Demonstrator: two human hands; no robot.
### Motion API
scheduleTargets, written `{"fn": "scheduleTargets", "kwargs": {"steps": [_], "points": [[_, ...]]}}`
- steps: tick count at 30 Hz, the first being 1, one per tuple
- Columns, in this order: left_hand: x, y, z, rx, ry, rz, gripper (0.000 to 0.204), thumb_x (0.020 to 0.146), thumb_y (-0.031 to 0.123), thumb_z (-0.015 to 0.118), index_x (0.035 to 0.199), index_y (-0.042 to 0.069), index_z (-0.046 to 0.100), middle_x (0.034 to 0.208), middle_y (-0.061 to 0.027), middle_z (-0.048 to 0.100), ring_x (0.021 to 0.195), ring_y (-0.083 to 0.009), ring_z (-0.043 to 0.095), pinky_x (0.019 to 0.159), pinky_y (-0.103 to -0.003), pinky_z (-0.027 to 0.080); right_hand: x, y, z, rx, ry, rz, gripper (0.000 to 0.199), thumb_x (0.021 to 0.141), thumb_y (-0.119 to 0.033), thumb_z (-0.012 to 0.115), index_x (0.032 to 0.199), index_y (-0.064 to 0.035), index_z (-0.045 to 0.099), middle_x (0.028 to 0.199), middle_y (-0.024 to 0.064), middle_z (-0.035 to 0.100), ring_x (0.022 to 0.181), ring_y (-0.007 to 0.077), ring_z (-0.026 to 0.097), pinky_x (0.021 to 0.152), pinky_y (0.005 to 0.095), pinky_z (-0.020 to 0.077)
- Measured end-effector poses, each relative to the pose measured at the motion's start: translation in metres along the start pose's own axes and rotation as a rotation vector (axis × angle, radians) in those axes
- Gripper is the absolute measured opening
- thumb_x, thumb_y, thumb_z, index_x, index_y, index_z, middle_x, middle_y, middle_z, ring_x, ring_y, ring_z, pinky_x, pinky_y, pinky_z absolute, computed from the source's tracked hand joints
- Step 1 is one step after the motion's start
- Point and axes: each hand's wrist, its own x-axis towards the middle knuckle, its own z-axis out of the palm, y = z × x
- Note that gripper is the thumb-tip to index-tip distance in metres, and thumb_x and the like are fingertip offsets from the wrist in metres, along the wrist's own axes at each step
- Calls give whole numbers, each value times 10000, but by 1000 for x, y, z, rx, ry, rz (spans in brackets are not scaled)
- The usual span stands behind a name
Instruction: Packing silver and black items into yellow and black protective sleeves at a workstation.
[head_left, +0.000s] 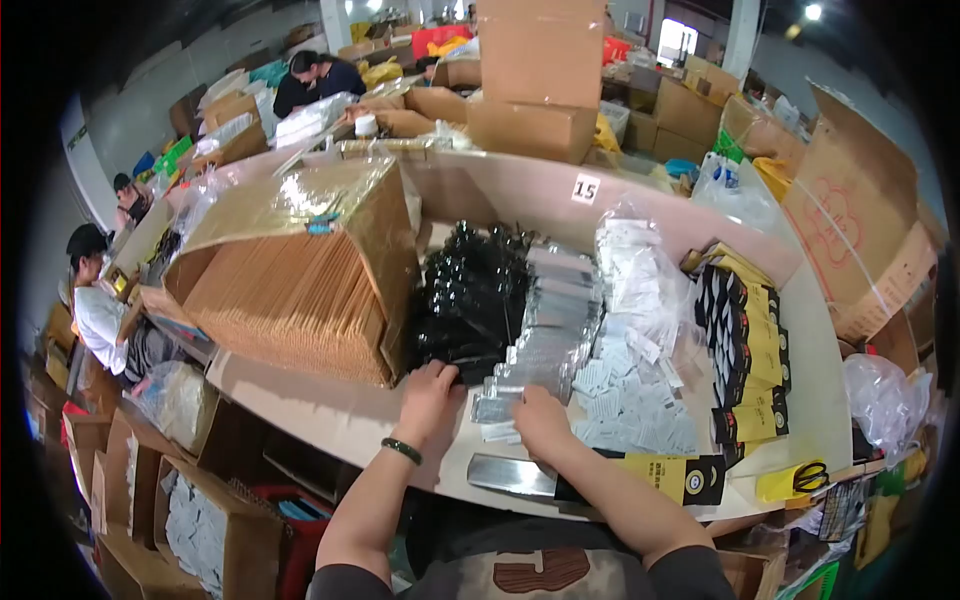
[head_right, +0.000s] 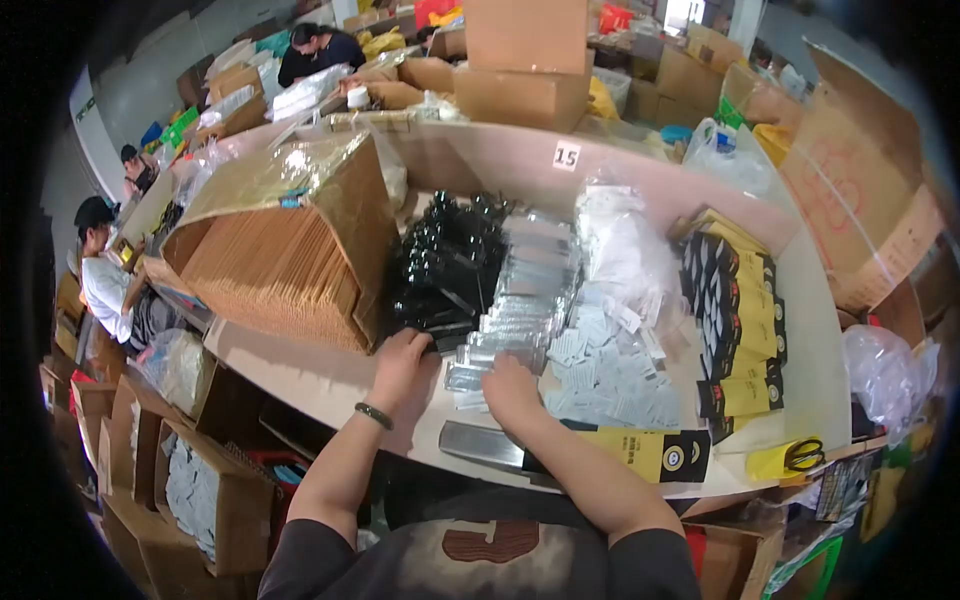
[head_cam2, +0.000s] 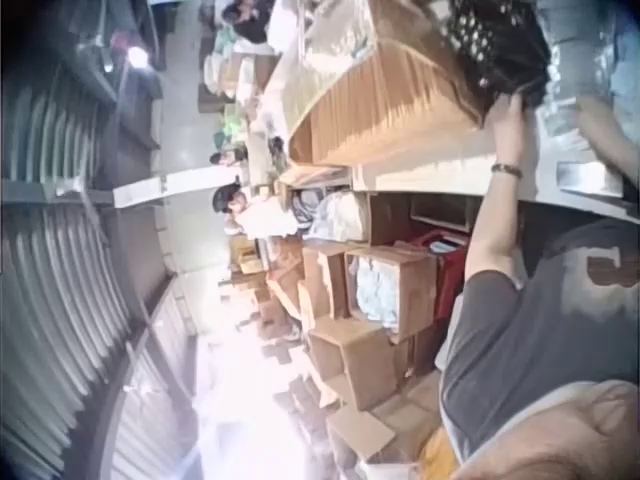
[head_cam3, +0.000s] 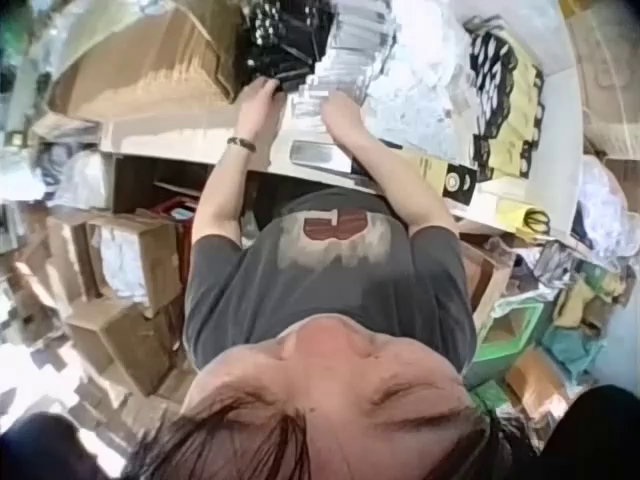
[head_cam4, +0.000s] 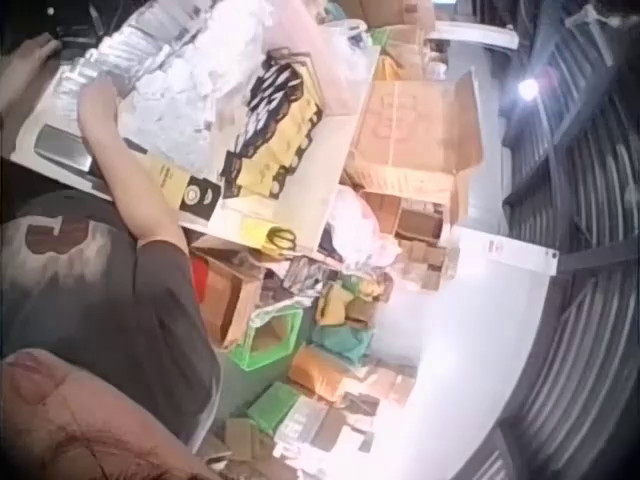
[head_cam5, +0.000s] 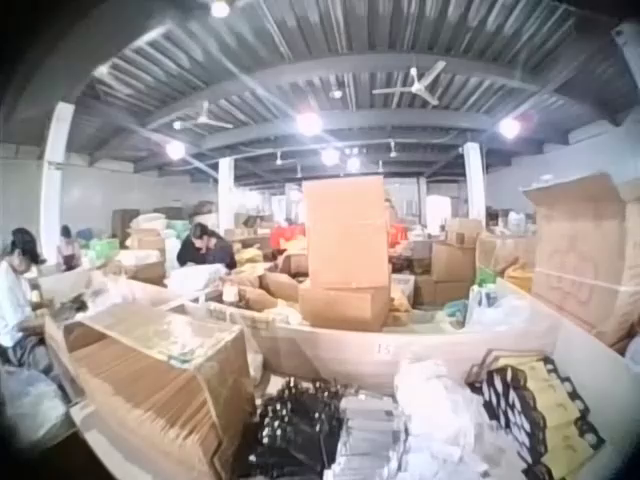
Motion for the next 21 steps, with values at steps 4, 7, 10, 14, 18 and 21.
{"fn": "scheduleTargets", "kwargs": {"steps": [4,7,10,14,18,21], "points": [[6,-5,2,-8,-151,-32,245,750,157,759,913,71,598,909,-110,597,897,-333,608,754,-434,500,3,24,7,-413,39,-419,127,826,-109,625,841,15,645,959,178,624,977,378,605,818,482,499],[3,-4,-1,-113,-165,-106,246,749,140,760,921,65,601,887,-124,600,887,-336,610,749,-435,501,1,20,8,-448,42,-336,95,764,-90,668,824,-16,656,931,113,606,993,341,589,832,458,496],[3,-6,-4,-145,-104,-127,187,771,110,737,890,50,605,849,-137,632,845,-350,626,730,-433,507,3,30,9,-497,29,-498,95,730,-80,658,815,-37,659,933,106,608,994,325,590,809,443,497],[-3,-5,-17,-217,-89,-230,139,823,90,695,929,30,628,869,-158,641,832,-359,638,728,-418,513,-15,11,-20,-294,134,-590,136,710,-58,632,846,-55,639,849,119,600,827,327,621,683,453,485],[-15,11,-35,-87,2,-177,137,875,67,636,1008,84,664,919,-118,649,849,-343,647,717,-407,524,-58,-8,-35,-57,91,-314,171,725,-73,636,894,-61,611,827,131,602,774,330,620,678,466,480],[-40,34,-24,-268,52,-180,168,857,11,636,1009,75,663,906,-117,648,821,-335,646,708,-393,524,-92,12,-16,-408,-48,-565,314,767,-130,686,1063,-52,615,967,110,632,954,302,615,841,475,474]]}}
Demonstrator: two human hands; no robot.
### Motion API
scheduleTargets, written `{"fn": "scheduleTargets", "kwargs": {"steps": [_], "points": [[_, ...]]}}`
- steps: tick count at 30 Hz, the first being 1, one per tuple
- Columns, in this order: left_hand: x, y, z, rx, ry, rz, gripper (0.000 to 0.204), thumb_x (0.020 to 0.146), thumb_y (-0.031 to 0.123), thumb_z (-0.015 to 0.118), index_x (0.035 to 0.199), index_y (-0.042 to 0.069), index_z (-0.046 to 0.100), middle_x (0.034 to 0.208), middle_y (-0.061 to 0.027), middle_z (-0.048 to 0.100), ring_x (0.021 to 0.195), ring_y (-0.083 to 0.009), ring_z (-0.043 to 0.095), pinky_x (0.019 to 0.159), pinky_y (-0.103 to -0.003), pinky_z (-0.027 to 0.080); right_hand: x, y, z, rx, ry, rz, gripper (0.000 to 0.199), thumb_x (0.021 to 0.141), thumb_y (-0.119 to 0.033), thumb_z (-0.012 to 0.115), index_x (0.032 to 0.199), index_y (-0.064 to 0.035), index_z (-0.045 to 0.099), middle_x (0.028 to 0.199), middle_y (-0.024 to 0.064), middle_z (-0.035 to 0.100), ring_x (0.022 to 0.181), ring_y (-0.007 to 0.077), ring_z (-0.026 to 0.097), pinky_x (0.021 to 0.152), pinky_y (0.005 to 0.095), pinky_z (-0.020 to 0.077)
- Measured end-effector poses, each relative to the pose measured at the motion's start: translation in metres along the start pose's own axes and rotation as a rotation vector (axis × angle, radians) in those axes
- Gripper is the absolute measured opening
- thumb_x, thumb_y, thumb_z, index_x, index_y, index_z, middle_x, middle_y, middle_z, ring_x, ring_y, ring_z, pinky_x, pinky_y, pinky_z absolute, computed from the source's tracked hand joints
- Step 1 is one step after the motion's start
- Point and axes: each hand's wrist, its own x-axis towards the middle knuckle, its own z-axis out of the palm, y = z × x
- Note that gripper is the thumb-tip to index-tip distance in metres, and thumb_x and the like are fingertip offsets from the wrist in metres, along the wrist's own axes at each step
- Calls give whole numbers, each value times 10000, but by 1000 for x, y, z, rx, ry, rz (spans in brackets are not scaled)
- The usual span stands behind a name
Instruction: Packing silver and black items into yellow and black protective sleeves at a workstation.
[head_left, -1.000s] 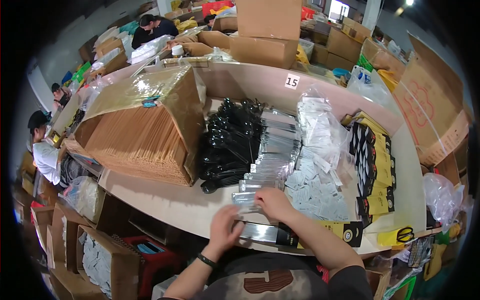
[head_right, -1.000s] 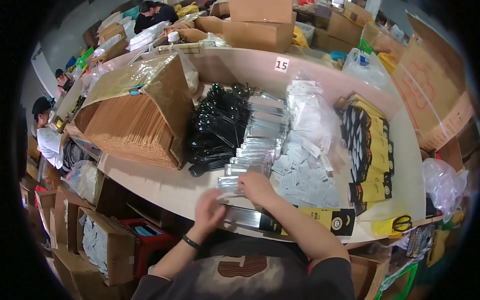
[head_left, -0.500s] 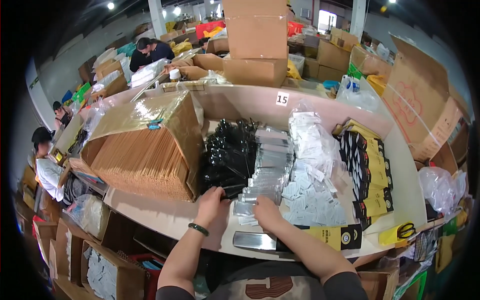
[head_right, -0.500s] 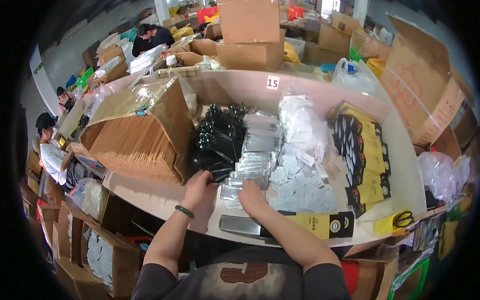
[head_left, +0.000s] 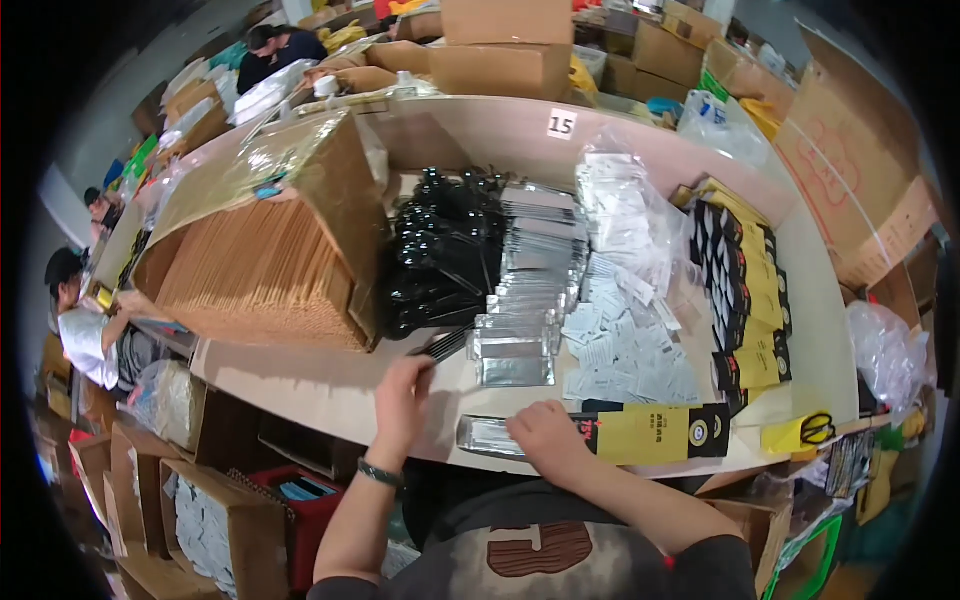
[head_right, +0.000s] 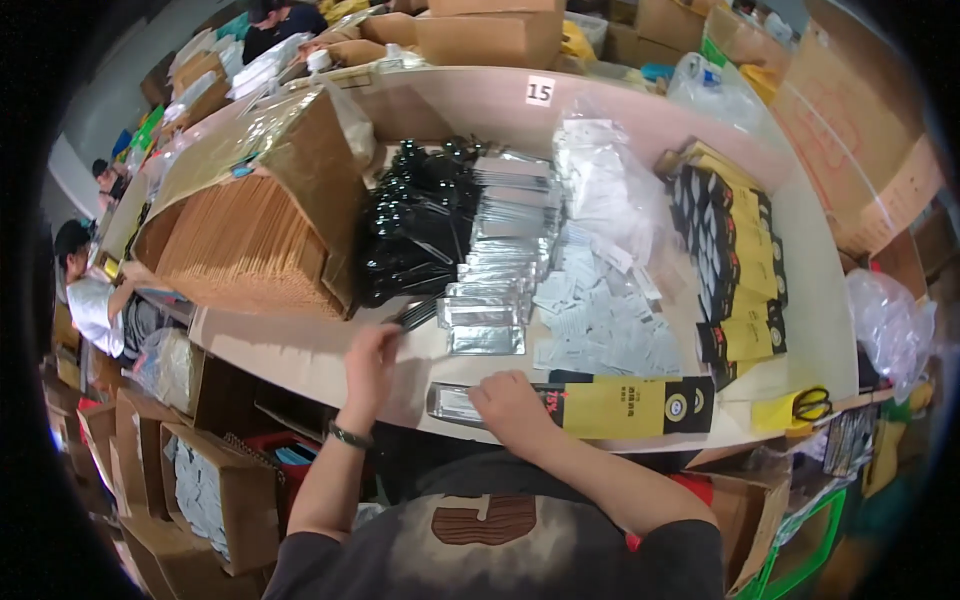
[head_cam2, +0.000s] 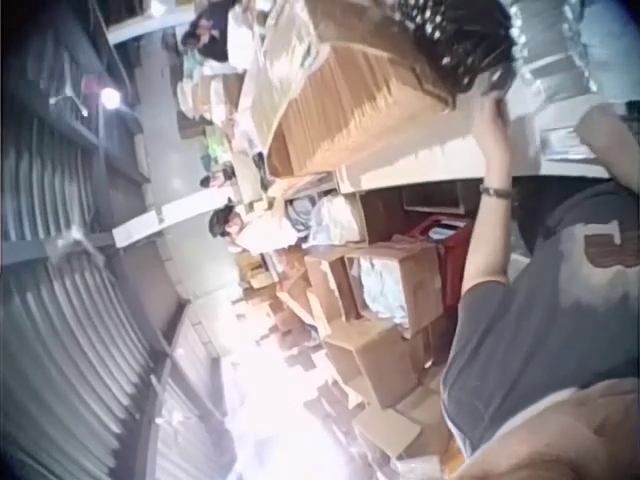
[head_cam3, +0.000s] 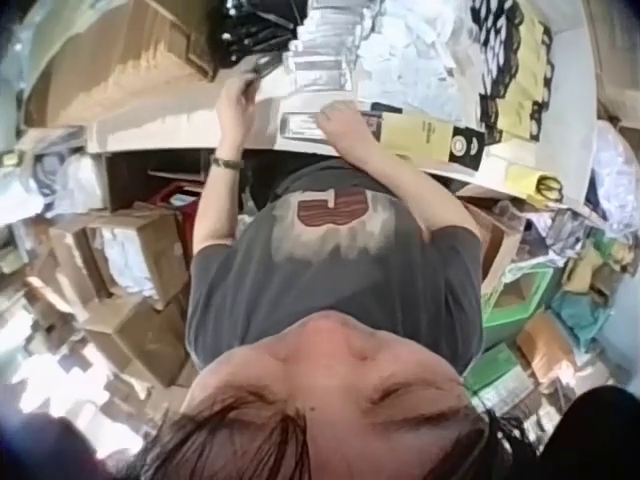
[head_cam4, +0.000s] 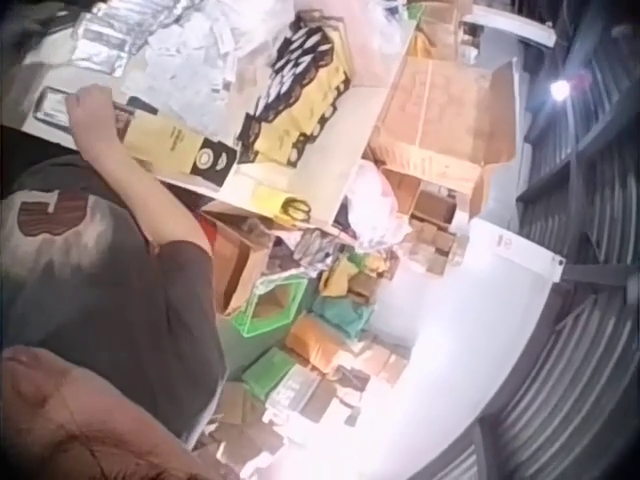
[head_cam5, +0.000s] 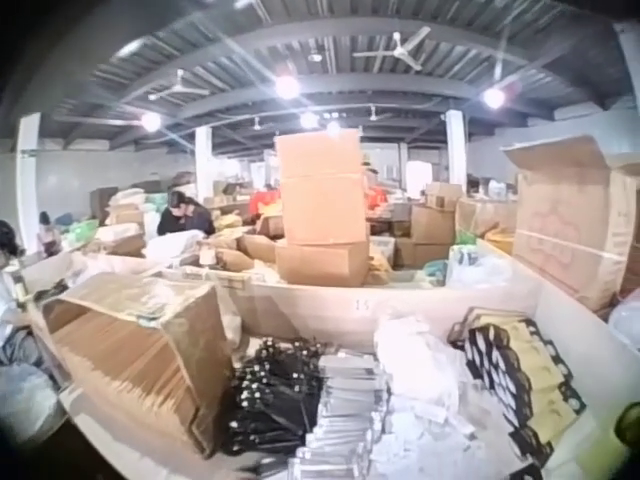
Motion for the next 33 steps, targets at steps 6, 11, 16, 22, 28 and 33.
{"fn": "scheduleTargets", "kwargs": {"steps": [6,11,16,22,28,33], "points": [[-62,15,11,14,-141,253,266,781,-9,655,1028,85,680,957,-107,704,839,-308,696,716,-371,563,-15,-2,-31,56,313,75,419,760,-135,730,1143,-20,605,1098,139,622,1038,320,592,913,470,454],[-62,26,12,14,-482,604,304,846,79,587,1146,90,636,1206,-84,661,1060,-279,662,840,-358,562,-30,-6,-28,-34,26,-260,394,844,-171,682,1198,-19,597,1219,120,626,1163,299,580,989,465,439],[-8,15,-14,270,-491,501,155,830,179,629,976,128,640,1000,-72,662,891,-283,662,716,-396,543,-36,8,-15,-121,-30,-217,338,852,-169,674,1152,-21,627,1244,117,625,1193,278,576,1012,462,430],[131,15,-145,575,414,200,228,830,280,673,775,66,618,758,-135,628,757,-343,647,666,-445,534,-31,7,-19,-86,31,-261,317,837,-162,683,1128,-42,647,1219,146,621,1178,295,576,1003,460,432],[162,-39,-144,659,-64,-167,161,805,165,627,801,20,698,845,-231,689,869,-399,666,778,-491,541,-39,14,0,61,-50,-210,338,836,-163,663,1158,-65,629,1316,278,500,1218,454,480,1055,536,370],[145,-25,-143,762,39,-287,175,822,86,583,949,8,675,948,-238,655,901,-431,655,796,-480,537,-47,-11,-41,-49,-14,-102,304,851,-163,656,1134,-55,638,1254,214,576,1233,408,497,1055,532,372]]}}
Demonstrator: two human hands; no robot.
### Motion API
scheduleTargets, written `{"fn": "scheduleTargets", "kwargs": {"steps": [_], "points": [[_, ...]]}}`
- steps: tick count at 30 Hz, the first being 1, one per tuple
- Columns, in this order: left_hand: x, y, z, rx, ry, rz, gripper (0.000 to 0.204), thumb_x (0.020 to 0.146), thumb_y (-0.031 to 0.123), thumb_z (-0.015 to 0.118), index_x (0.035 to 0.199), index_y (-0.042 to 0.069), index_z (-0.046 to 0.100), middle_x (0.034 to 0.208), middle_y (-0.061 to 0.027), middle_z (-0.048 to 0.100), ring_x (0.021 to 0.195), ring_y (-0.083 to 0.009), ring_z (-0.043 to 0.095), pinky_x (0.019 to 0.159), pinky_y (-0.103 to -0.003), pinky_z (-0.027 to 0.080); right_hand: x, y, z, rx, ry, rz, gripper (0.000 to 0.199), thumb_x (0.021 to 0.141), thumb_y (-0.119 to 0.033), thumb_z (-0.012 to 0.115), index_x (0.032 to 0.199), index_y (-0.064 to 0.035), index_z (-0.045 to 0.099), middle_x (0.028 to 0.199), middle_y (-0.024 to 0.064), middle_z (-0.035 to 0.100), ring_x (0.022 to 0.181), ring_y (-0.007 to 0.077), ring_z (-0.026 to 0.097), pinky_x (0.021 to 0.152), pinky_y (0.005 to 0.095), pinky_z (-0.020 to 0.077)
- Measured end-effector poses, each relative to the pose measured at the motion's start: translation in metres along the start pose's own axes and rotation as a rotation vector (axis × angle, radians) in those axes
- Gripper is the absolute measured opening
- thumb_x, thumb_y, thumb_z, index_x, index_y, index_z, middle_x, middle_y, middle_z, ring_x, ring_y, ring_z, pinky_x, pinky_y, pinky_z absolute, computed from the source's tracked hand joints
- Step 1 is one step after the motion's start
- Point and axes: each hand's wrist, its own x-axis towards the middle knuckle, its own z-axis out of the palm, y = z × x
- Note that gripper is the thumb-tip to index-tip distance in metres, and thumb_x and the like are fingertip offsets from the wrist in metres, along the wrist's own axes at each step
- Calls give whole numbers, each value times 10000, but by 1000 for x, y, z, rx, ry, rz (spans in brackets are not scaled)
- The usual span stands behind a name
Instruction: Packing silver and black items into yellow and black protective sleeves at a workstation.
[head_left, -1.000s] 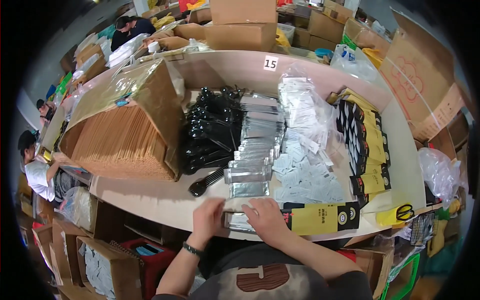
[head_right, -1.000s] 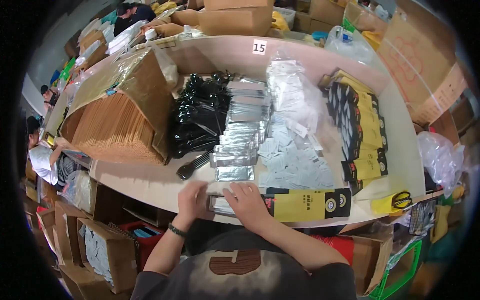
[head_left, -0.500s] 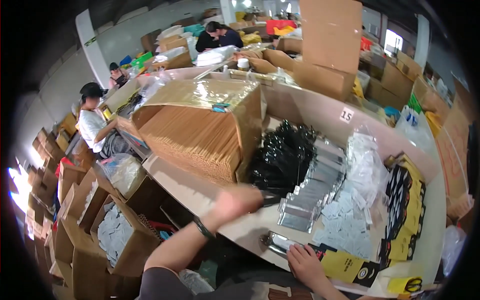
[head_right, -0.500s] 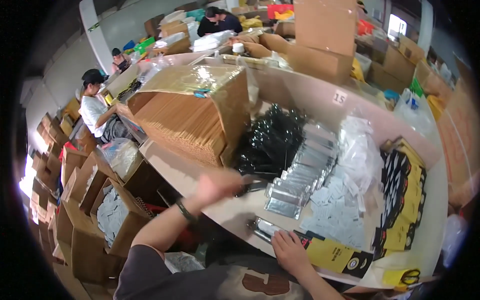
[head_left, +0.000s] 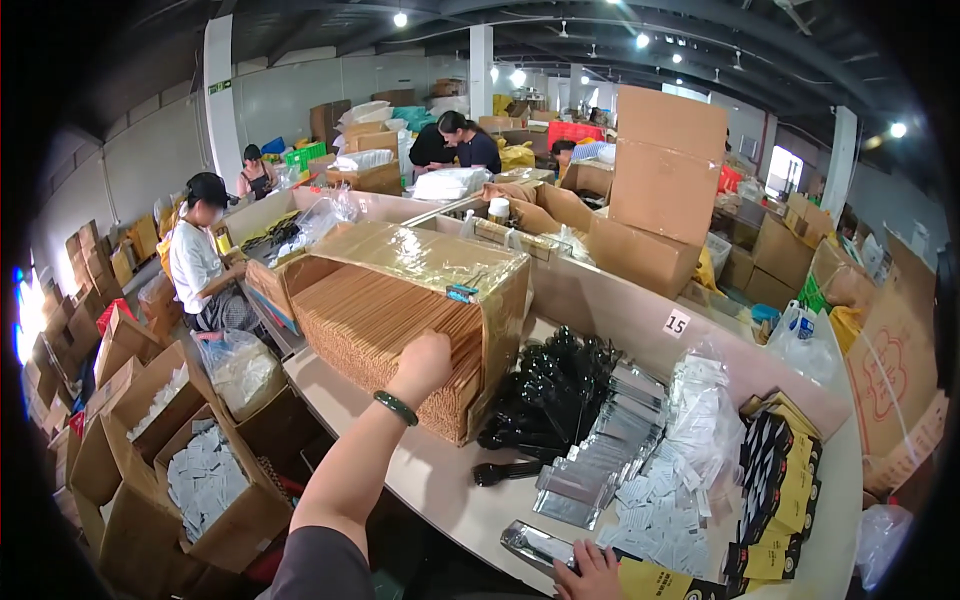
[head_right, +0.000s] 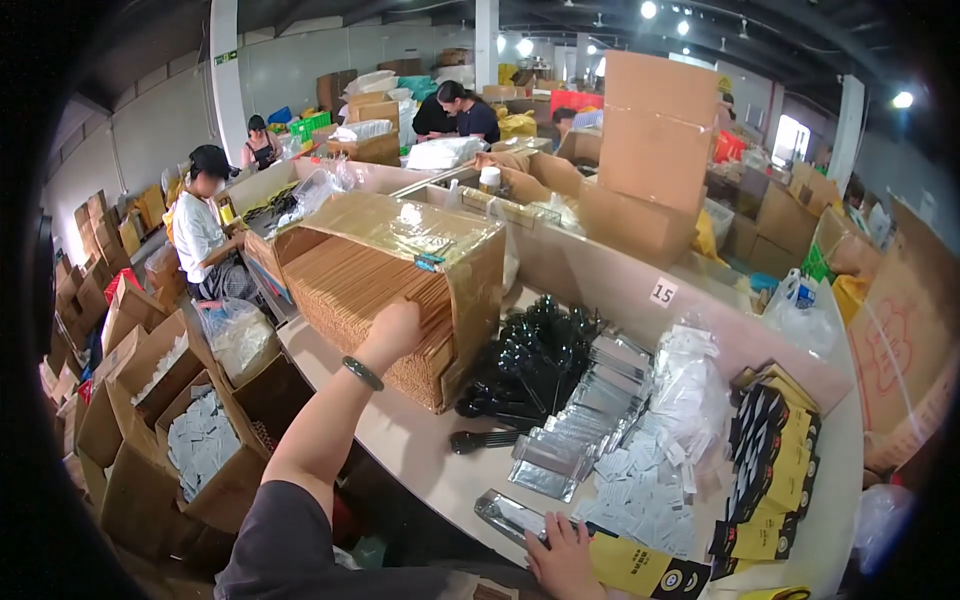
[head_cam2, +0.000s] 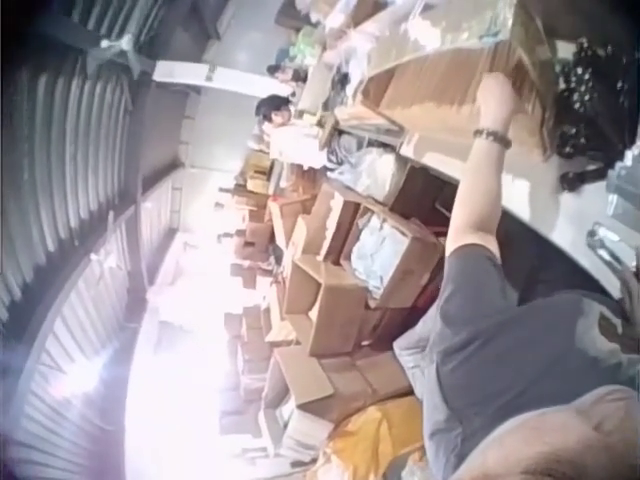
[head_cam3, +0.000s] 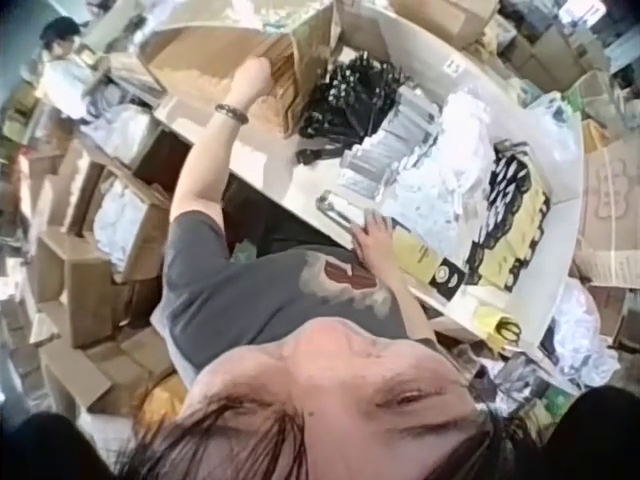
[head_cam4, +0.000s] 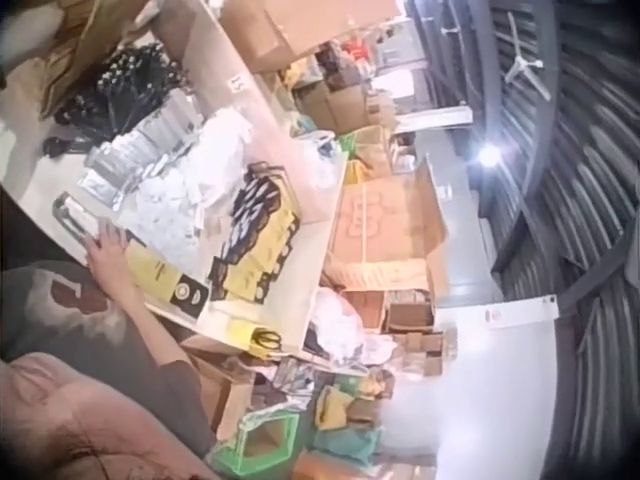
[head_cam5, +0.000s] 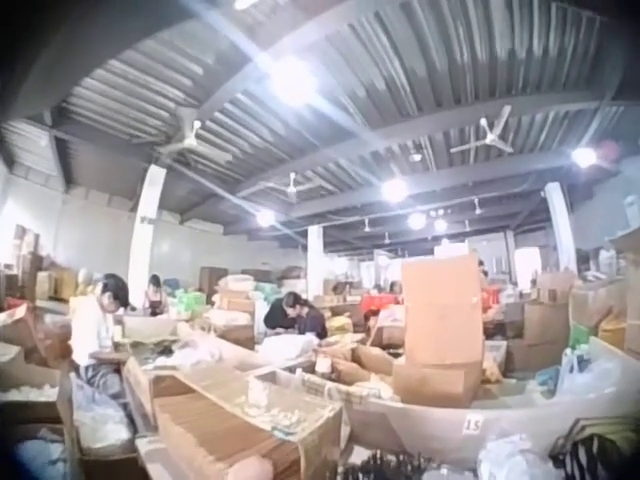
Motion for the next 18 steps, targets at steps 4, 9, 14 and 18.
{"fn": "scheduleTargets", "kwargs": {"steps": [4,9,14,18], "points": [[-40,3,-1,-587,416,-20,144,904,56,542,1006,-2,625,950,-246,637,937,-441,622,823,-456,506,-14,20,4,24,-37,62,416,801,-226,730,1206,-169,660,1328,258,513,1235,426,496,1033,530,390],[-172,-26,82,-1203,-77,-288,142,948,14,582,1066,14,661,838,9,612,780,-68,534,711,-227,450,-6,30,12,199,-20,89,445,789,-139,733,1226,-181,659,1393,319,431,1256,505,452,1071,530,385],[-190,17,68,-1086,-727,46,57,913,3,647,956,15,684,823,35,619,760,-64,527,688,-215,435,1,33,-2,55,-141,137,487,841,-209,693,1320,-250,610,1458,317,367,1358,485,371,1116,573,323],[-180,14,86,-839,-770,93,33,872,-28,676,903,-18,680,846,-25,691,762,-89,605,704,-252,497,-5,33,2,41,-107,128,425,862,-192,665,1281,-247,632,1413,308,422,1322,475,417,1102,563,342]]}}
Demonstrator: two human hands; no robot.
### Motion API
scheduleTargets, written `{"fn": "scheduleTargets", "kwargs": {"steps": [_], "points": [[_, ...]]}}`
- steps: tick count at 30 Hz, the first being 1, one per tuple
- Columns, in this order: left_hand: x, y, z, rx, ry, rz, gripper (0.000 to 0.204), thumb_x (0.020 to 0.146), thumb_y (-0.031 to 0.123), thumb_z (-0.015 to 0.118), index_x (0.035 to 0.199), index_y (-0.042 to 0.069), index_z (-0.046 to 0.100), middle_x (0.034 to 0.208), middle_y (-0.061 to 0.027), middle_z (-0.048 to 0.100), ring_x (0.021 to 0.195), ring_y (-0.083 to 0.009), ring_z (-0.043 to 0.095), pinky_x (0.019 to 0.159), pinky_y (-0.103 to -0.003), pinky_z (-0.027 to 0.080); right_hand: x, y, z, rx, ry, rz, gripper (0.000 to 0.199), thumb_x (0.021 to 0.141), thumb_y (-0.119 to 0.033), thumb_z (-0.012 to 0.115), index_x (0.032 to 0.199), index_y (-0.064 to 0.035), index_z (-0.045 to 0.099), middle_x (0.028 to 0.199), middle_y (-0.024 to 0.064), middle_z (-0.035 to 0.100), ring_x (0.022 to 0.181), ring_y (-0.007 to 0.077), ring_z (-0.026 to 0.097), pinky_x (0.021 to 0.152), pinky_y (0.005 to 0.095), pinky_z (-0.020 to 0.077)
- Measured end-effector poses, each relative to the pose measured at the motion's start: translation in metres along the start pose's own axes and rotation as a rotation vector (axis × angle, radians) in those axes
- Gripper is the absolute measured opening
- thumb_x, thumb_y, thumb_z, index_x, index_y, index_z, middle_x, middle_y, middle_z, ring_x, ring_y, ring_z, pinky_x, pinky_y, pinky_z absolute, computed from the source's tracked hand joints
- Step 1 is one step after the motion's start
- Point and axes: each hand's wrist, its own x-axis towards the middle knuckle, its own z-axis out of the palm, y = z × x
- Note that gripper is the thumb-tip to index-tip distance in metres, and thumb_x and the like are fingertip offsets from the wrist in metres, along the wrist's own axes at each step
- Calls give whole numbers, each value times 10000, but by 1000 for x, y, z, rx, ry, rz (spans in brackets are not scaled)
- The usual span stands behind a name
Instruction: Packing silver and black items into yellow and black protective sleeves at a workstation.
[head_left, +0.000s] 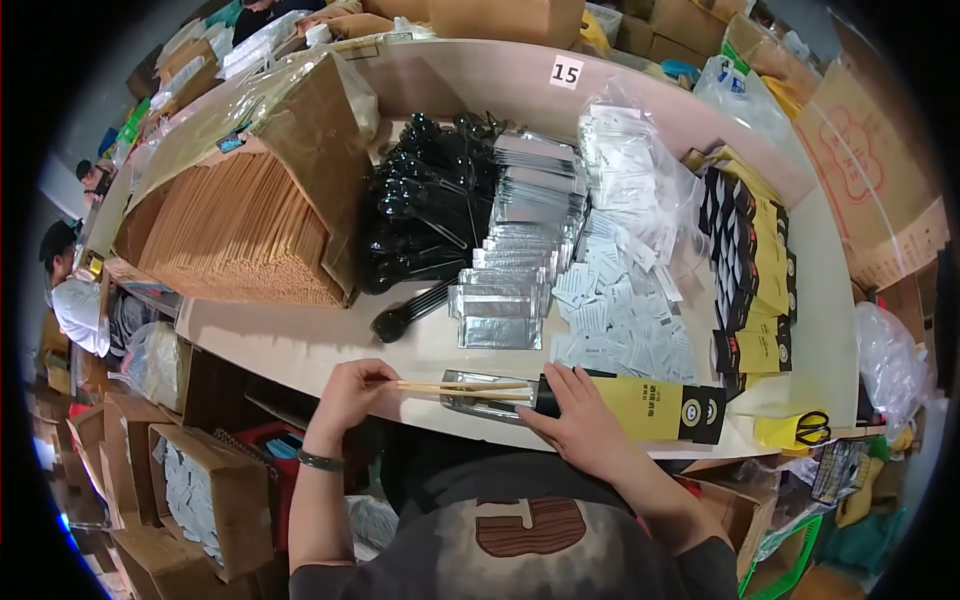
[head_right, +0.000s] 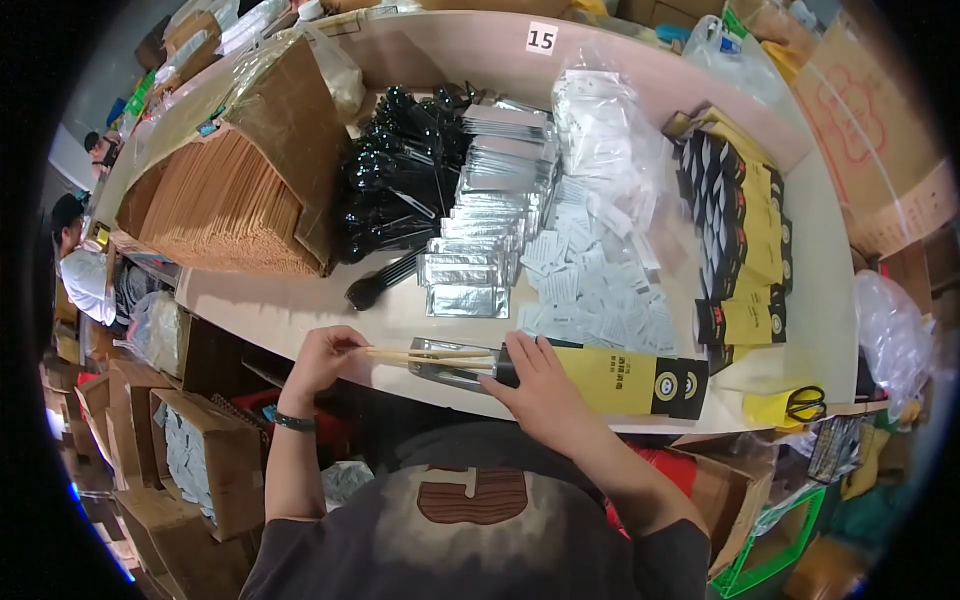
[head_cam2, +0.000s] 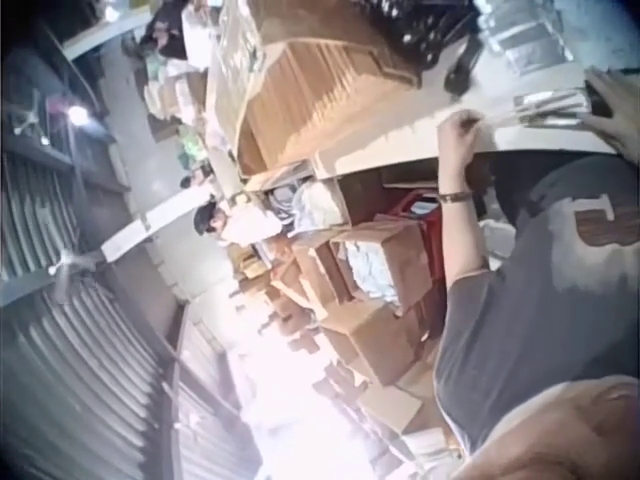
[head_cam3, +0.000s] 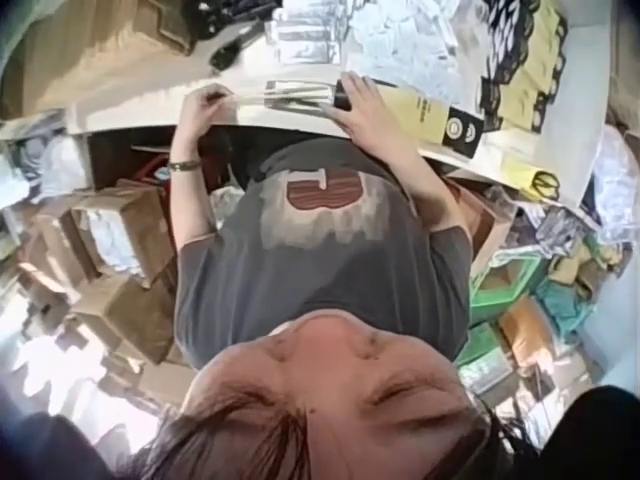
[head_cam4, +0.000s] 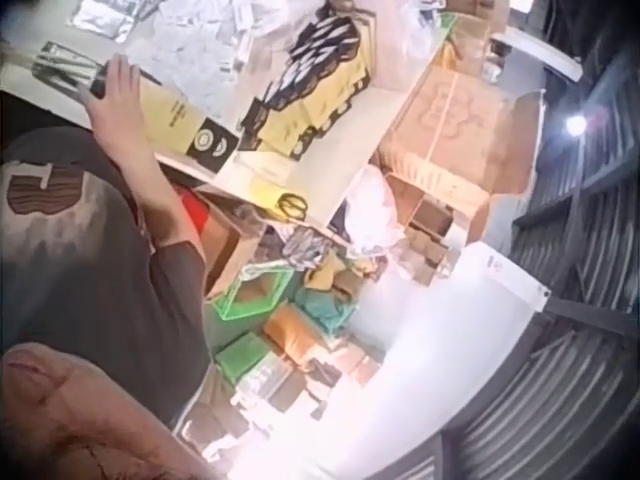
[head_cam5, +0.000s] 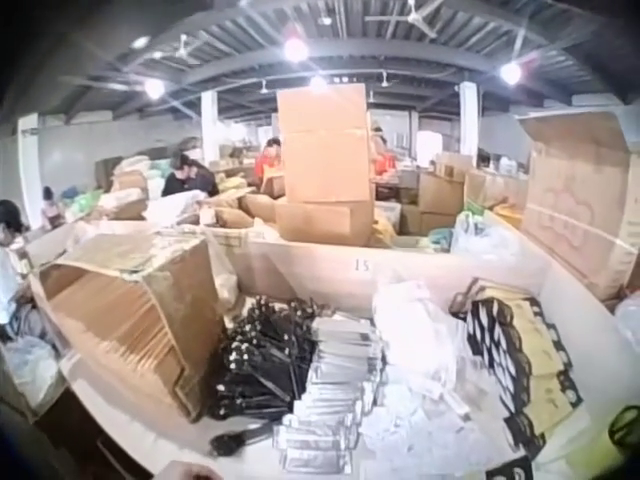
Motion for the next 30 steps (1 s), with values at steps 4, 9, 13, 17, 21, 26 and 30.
{"fn": "scheduleTargets", "kwargs": {"steps": [4,9,13,17,21,26,30], "points": [[3,40,63,51,60,154,174,830,88,771,895,-33,663,858,-100,650,752,-176,669,694,-292,541,6,-7,11,73,61,-66,420,867,-180,657,1284,-208,619,1367,300,461,1285,467,451,1080,551,369],[0,74,91,199,300,-43,368,782,183,824,972,-21,583,951,-146,605,822,-242,650,738,-345,543,14,-20,-10,128,81,110,416,757,-202,782,1067,-8,583,1307,277,508,1254,443,475,1060,519,396],[0,84,97,173,291,-126,379,796,142,790,1062,-5,563,1069,-177,581,945,-314,622,821,-395,518,13,-16,-5,125,94,97,421,708,-206,822,970,0,566,1301,262,519,1255,428,477,1055,496,405],[-8,90,129,121,208,253,373,817,34,702,1151,0,540,1089,-197,576,1025,-394,581,887,-415,492,18,-17,4,155,124,80,375,718,-177,794,969,-6,574,1297,251,525,1246,423,486,1043,485,419],[-15,110,142,-27,86,407,533,845,18,669,1335,16,459,1227,-170,583,1174,-316,570,998,-376,466,23,-10,14,74,209,16,313,726,-135,734,971,-14,581,1256,245,546,1196,417,520,1011,489,435],[2,105,107,-135,-254,136,713,809,159,766,1400,4,399,1301,-224,517,1201,-349,544,1007,-431,470,15,-9,18,135,213,81,294,767,-170,656,1033,-60,595,1116,202,579,1066,395,569,904,478,450],[-21,108,88,758,216,605,806,721,238,807,1400,21,430,1305,-207,514,1280,-349,456,1082,-490,377,22,-14,23,164,299,-84,360,829,-207,613,1180,-129,590,1005,176,565,933,349,580,730,462,462]]}}
